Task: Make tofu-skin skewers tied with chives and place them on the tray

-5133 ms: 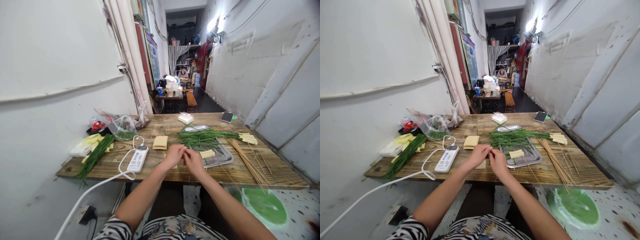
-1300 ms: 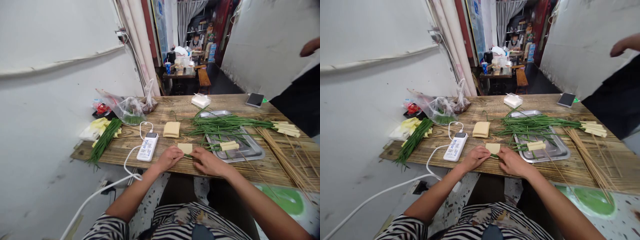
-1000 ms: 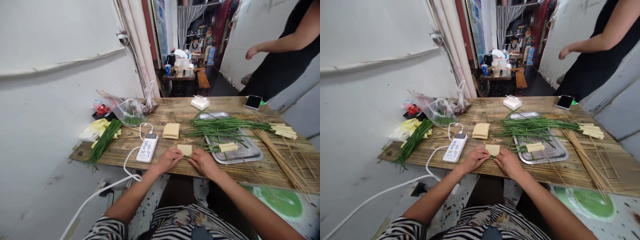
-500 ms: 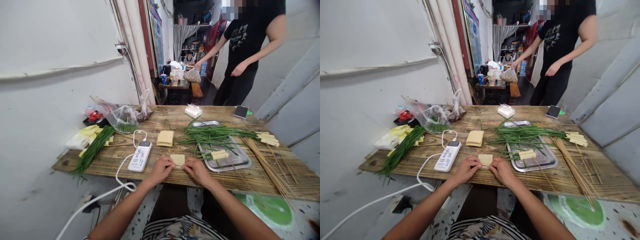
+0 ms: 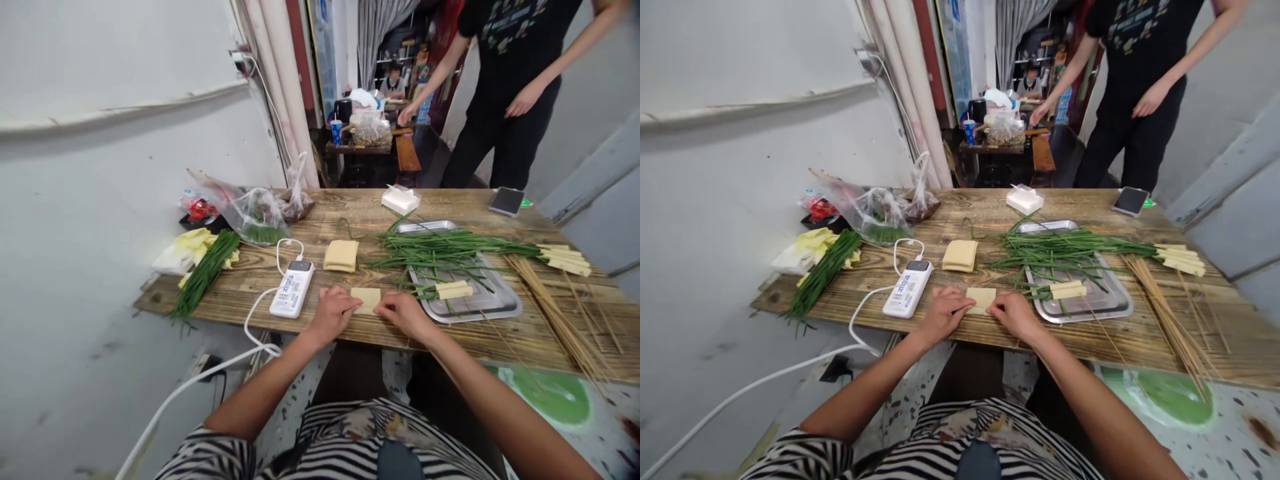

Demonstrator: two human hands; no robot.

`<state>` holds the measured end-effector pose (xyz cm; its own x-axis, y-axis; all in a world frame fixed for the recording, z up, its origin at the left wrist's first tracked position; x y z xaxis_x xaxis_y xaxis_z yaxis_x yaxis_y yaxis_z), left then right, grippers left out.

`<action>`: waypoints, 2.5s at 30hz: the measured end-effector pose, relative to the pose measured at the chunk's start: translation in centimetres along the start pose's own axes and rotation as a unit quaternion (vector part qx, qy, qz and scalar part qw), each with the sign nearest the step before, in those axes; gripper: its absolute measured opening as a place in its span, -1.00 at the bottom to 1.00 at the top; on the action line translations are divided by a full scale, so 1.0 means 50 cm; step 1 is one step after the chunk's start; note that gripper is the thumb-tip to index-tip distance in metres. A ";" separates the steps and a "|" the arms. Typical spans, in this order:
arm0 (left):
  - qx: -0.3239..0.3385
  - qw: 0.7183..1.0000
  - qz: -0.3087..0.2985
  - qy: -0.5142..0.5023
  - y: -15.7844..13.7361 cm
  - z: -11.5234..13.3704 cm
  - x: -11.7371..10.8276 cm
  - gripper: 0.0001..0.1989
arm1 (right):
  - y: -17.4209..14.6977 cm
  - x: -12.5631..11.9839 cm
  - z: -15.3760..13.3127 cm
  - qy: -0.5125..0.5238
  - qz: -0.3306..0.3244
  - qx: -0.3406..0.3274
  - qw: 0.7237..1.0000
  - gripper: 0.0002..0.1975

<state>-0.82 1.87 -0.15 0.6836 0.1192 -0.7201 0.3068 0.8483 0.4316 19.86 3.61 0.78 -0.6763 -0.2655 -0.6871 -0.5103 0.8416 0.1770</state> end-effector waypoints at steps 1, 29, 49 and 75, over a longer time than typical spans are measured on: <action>0.010 1.000 0.008 0.014 -0.001 0.002 -0.001 -0.81 | 0.001 0.000 0.001 -0.001 -0.002 0.000 1.000 -0.86; -0.019 0.997 -0.027 -0.064 -0.020 0.022 0.015 -0.80 | -0.012 0.000 -0.004 0.002 0.007 -0.012 1.000 -0.83; -0.034 0.996 -0.058 -0.053 -0.016 0.033 0.011 -0.73 | -0.016 0.026 -0.011 -0.072 0.014 -0.160 0.984 -0.74; 0.088 0.985 -0.084 0.122 -0.031 0.044 0.006 -0.73 | 0.012 0.007 0.002 0.030 -0.035 -0.054 0.997 -0.81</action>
<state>0.37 -0.54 0.13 0.4400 0.1240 -0.8894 0.5266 0.7667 0.3674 19.35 4.05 0.57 -0.6668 -0.3520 -0.6569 -0.6087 0.7658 0.2074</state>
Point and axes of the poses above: each hand's wrist, its own y-axis towards the middle knuckle, its own x-axis out of the palm, z = x × y, the point moved 1 cm from there along y, towards the middle knuckle, and after that the axes turned 5 degrees about -x, right-handed, at the moved point
